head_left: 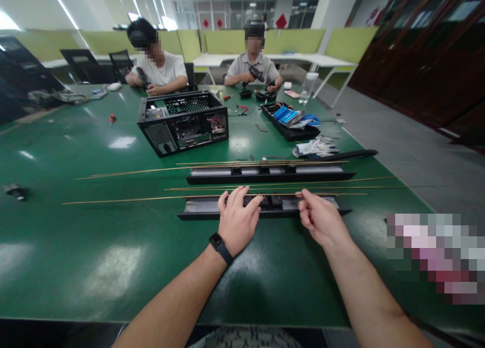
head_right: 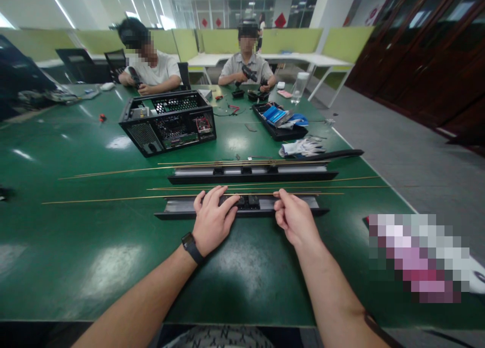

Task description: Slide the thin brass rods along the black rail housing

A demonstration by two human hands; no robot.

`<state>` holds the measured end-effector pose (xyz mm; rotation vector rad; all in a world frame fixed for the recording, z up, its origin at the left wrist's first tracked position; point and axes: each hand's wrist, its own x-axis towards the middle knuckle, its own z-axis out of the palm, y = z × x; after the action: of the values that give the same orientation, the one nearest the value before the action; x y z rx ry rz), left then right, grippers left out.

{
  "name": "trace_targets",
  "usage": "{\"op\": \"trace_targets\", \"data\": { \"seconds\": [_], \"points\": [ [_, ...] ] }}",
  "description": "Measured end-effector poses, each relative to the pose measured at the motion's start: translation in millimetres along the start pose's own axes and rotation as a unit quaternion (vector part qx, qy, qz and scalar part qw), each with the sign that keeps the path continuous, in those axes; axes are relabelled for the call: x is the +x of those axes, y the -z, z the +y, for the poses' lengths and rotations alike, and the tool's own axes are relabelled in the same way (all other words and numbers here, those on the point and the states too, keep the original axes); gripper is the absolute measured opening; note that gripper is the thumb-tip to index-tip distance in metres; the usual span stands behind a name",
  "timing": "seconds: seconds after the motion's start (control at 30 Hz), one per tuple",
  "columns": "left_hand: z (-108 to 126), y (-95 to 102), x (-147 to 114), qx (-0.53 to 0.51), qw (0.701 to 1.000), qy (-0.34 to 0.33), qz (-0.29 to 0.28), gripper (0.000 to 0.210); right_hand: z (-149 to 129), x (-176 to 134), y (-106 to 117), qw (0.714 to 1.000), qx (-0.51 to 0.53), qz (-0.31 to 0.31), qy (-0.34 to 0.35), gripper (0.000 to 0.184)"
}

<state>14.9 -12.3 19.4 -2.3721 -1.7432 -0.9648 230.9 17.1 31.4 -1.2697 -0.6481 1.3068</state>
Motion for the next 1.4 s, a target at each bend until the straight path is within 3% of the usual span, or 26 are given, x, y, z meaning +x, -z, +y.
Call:
{"op": "trace_targets", "data": {
  "seconds": [0.4, 0.73, 1.1, 1.4],
  "points": [
    [-0.1, 0.0, 0.0, -0.005, 1.000, 0.000, 0.002, 0.029, -0.8, 1.2, -0.1, 0.999, 0.029, 0.023, 0.007, 0.015],
    [-0.5, -0.8, -0.5, 0.002, 1.000, 0.001, 0.000, 0.029, 2.9, 2.5, 1.8, 1.000, -0.005, -0.006, 0.009, 0.025],
    [-1.0, -0.9, -0.1, -0.001, 1.000, -0.004, -0.001, 0.029, 0.7, 2.0, 0.3, 0.999, 0.029, 0.028, 0.012, 0.013],
    [-1.2, -1.0, -0.5, 0.003, 1.000, 0.000, -0.008, 0.028, 1.4, 1.4, 1.2, 1.000, -0.002, -0.003, -0.003, 0.024]
  ]
}}
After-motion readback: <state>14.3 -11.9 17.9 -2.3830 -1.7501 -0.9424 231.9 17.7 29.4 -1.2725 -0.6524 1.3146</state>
